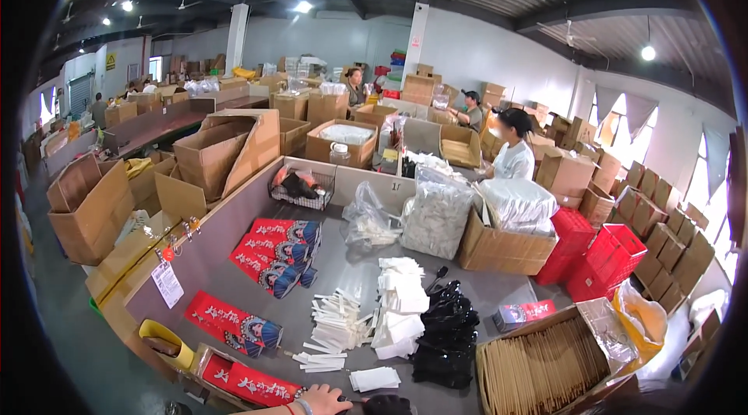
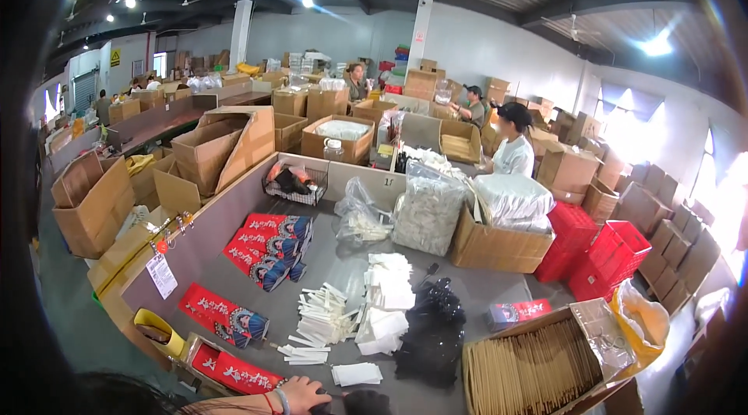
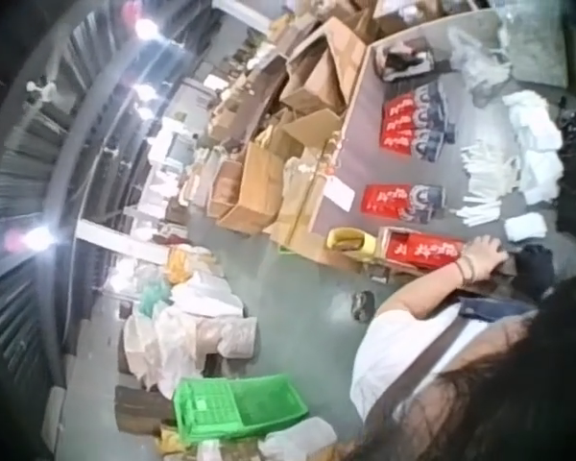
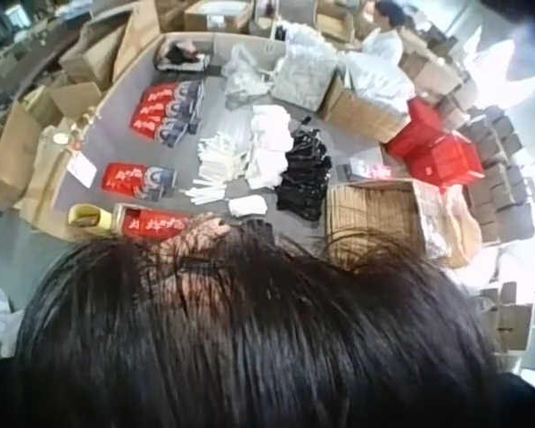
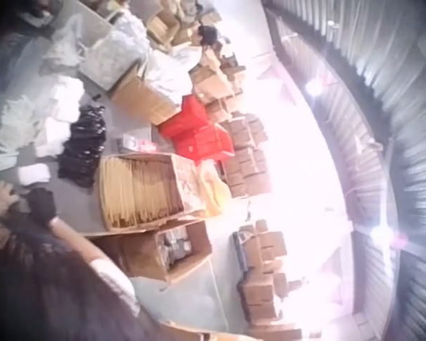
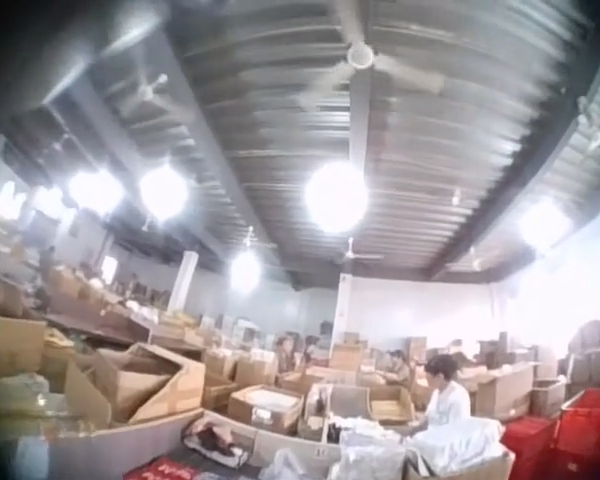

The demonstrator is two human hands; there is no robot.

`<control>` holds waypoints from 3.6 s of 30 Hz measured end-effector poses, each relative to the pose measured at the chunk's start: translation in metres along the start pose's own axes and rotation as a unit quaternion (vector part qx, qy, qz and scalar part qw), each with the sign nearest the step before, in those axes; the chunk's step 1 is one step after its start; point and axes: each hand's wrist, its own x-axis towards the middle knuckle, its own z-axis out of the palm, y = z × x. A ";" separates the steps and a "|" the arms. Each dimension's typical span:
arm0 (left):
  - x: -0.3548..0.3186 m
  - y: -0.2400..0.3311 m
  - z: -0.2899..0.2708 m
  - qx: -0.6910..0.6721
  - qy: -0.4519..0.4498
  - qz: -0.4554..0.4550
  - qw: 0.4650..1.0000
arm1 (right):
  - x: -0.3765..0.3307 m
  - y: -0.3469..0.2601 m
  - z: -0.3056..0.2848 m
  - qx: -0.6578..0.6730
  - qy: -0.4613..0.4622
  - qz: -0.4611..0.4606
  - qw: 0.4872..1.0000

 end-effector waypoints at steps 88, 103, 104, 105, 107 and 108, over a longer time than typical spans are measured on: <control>-0.040 -0.020 0.034 -0.048 0.328 -0.251 0.909 | -0.025 0.041 0.021 0.000 0.097 0.052 0.994; -0.043 -0.032 0.043 -0.146 0.342 -0.252 0.893 | -0.015 0.034 0.016 0.003 0.034 0.026 0.999; -0.042 -0.033 0.045 -0.147 0.341 -0.253 0.894 | -0.015 0.033 0.015 0.003 0.032 0.027 0.999; -0.042 -0.033 0.045 -0.144 0.343 -0.252 0.894 | -0.014 0.031 0.011 -0.010 0.021 0.042 0.999; -0.042 -0.033 0.045 -0.143 0.343 -0.251 0.894 | -0.011 0.029 0.008 -0.023 0.008 0.059 0.998; -0.042 -0.032 0.043 -0.148 0.343 -0.252 0.893 | -0.010 0.029 0.006 -0.017 -0.004 0.050 0.999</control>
